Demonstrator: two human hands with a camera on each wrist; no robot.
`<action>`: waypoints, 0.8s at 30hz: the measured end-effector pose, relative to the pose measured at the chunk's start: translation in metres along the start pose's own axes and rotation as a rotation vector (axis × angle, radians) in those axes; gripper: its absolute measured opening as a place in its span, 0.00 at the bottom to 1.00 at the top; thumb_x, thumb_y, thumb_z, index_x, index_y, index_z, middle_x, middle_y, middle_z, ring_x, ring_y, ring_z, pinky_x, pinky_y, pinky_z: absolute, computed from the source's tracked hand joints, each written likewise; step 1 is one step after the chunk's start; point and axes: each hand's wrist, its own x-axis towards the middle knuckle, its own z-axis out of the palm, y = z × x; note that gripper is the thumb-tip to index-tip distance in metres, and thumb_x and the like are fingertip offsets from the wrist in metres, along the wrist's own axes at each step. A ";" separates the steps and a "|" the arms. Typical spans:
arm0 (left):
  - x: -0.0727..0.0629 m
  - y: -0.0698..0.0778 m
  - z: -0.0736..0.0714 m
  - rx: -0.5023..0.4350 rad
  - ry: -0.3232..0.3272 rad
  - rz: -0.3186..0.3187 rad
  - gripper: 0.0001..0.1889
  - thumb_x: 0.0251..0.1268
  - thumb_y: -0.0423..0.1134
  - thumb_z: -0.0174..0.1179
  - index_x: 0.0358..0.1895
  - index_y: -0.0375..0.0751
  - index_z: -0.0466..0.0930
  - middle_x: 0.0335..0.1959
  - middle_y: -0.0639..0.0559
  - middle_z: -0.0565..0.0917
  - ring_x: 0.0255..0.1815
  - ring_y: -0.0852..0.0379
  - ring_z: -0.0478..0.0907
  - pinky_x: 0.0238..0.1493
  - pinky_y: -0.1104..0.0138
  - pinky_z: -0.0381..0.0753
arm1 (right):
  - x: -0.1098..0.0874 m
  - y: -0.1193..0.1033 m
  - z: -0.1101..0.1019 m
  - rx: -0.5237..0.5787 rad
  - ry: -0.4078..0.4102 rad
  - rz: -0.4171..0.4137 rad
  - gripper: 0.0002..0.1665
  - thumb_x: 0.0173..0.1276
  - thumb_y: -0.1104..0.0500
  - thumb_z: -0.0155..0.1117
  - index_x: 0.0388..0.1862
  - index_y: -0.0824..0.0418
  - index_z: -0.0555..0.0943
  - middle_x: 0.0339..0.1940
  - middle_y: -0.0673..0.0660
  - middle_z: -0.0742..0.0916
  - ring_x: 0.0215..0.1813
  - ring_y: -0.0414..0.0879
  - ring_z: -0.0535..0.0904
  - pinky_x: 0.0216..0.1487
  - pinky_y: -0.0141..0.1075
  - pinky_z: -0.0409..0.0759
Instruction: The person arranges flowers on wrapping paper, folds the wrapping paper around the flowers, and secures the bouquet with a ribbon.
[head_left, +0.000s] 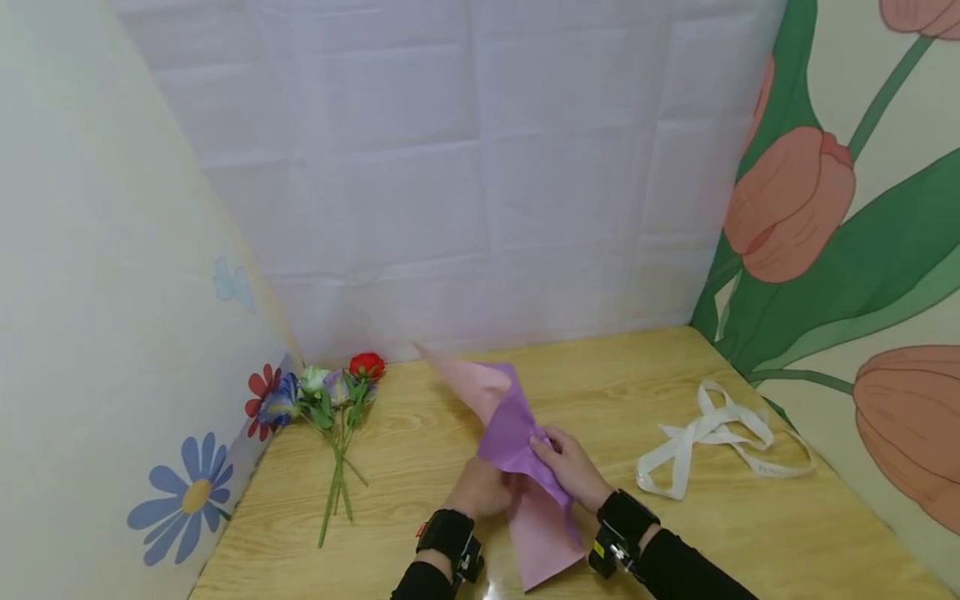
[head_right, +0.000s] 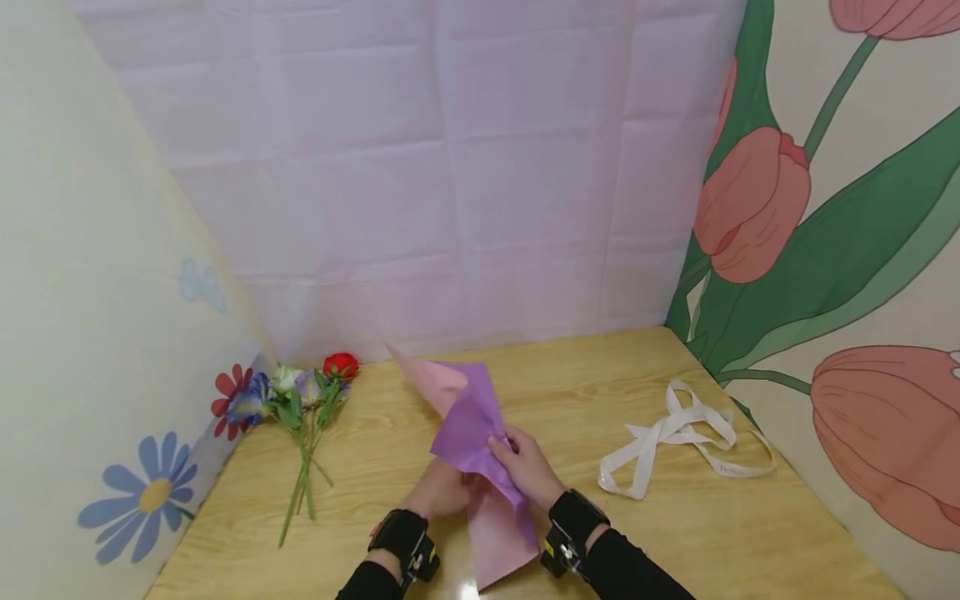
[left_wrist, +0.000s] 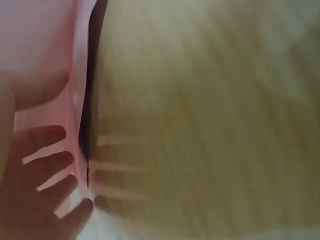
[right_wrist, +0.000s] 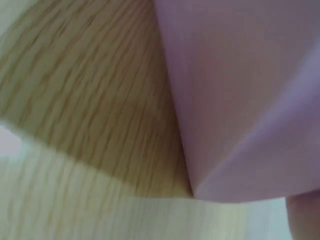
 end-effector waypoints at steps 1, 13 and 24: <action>0.000 0.003 0.001 0.031 -0.043 -0.010 0.22 0.56 0.42 0.69 0.54 0.38 0.82 0.52 0.43 0.84 0.54 0.43 0.81 0.57 0.53 0.78 | 0.000 -0.001 -0.001 0.018 0.021 0.014 0.15 0.78 0.58 0.58 0.50 0.70 0.79 0.34 0.52 0.83 0.34 0.38 0.78 0.39 0.31 0.76; -0.008 -0.001 -0.020 0.206 -0.286 -0.217 0.40 0.55 0.59 0.68 0.69 0.40 0.74 0.63 0.34 0.74 0.63 0.33 0.69 0.63 0.39 0.68 | -0.002 0.006 -0.047 0.098 0.245 0.179 0.14 0.81 0.57 0.52 0.38 0.66 0.74 0.22 0.47 0.73 0.23 0.38 0.69 0.26 0.30 0.67; -0.013 -0.003 -0.030 0.214 -0.334 -0.284 0.42 0.48 0.66 0.71 0.55 0.31 0.77 0.57 0.33 0.75 0.66 0.32 0.67 0.70 0.42 0.63 | -0.019 0.026 -0.075 0.141 0.216 0.470 0.16 0.80 0.58 0.46 0.47 0.72 0.73 0.19 0.52 0.79 0.21 0.42 0.78 0.24 0.36 0.80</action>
